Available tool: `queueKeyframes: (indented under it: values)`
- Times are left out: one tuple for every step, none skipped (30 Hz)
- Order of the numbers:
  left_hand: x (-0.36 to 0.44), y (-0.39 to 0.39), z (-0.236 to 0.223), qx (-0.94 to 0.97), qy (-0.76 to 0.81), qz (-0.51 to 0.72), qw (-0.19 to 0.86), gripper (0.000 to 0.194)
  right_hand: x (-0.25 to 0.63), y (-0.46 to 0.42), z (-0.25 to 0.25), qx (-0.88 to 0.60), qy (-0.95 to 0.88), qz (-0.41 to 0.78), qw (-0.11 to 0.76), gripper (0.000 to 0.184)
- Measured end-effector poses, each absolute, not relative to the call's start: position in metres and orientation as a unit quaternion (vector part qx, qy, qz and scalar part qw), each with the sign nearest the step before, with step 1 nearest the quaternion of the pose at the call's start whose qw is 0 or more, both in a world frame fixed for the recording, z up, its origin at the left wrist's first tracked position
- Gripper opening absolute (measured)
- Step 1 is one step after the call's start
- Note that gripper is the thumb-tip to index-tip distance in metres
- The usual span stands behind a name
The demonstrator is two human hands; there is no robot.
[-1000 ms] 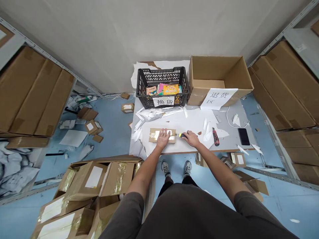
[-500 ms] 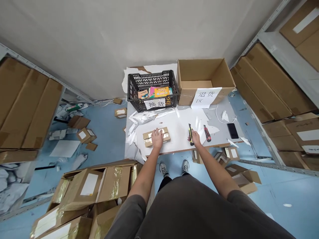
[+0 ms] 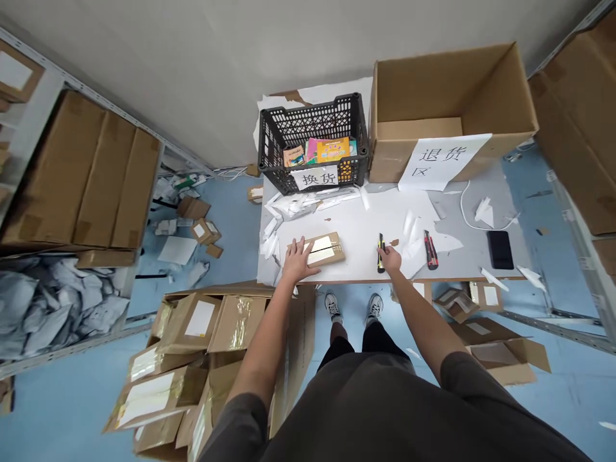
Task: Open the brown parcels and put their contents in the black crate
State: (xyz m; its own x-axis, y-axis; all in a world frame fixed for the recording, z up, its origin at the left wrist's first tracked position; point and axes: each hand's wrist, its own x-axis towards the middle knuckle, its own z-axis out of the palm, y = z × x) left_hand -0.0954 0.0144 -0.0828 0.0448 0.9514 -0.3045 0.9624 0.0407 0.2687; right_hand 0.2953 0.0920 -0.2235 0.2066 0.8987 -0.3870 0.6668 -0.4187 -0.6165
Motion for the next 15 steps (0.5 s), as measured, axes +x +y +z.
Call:
queueKeyframes:
  values:
    - [-0.096,0.014,-0.084,0.695,0.689,-0.023,0.205,0.105,0.294,0.092,-0.227,-0.764,-0.527,0.340,0.150,0.042]
    - [-0.096,0.014,-0.085,0.696,0.688,-0.033,0.202,0.104,0.293,0.092,-0.228,-0.768,-0.536,0.322,0.140,0.041]
    - [-0.095,0.015,-0.086,0.697,0.689,-0.041,0.196,0.104,0.292,0.092,-0.229,-0.770,-0.542,0.309,0.132,0.040]
    - [-0.093,0.017,-0.087,0.696,0.691,-0.046,0.190,0.103,0.291,0.092,-0.228,-0.772,-0.544,0.304,0.127,0.039]
    - [-0.091,0.018,-0.087,0.694,0.694,-0.048,0.184,0.102,0.290,0.092,-0.226,-0.774,-0.541,0.304,0.124,0.040]
    - [-0.090,0.020,-0.087,0.691,0.698,-0.046,0.181,0.102,0.289,0.093,-0.223,-0.775,-0.536,0.311,0.124,0.040]
    - [-0.088,0.020,-0.087,0.687,0.703,-0.040,0.181,0.103,0.288,0.093,-0.220,-0.774,-0.529,0.323,0.127,0.042]
    - [-0.087,0.020,-0.087,0.680,0.709,-0.031,0.184,0.103,0.287,0.094,-0.215,-0.771,-0.523,0.336,0.136,0.043]
    - [-0.085,0.018,-0.086,0.670,0.717,-0.017,0.190,0.102,0.286,0.095,-0.210,-0.766,-0.519,0.349,0.151,0.045]
    - [-0.084,0.016,-0.086,0.655,0.729,0.001,0.198,0.102,0.284,0.096,-0.204,-0.759,-0.514,0.361,0.170,0.047]
    - [-0.082,0.013,-0.086,0.633,0.745,0.021,0.211,0.101,0.282,0.096,-0.198,-0.751,-0.510,0.372,0.192,0.048]
    - [-0.080,0.009,-0.087,0.604,0.763,0.044,0.228,0.099,0.280,0.096,-0.191,-0.744,-0.505,0.381,0.216,0.050]
    - [-0.078,0.005,-0.088,0.570,0.780,0.069,0.248,0.098,0.277,0.095,-0.183,-0.735,-0.500,0.389,0.241,0.052]
    - [-0.075,0.002,-0.090,0.536,0.794,0.094,0.271,0.097,0.273,0.094,-0.175,-0.726,-0.495,0.399,0.263,0.053]
    - [-0.073,-0.001,-0.093,0.505,0.803,0.118,0.294,0.096,0.267,0.092,-0.167,-0.715,-0.491,0.410,0.282,0.055]
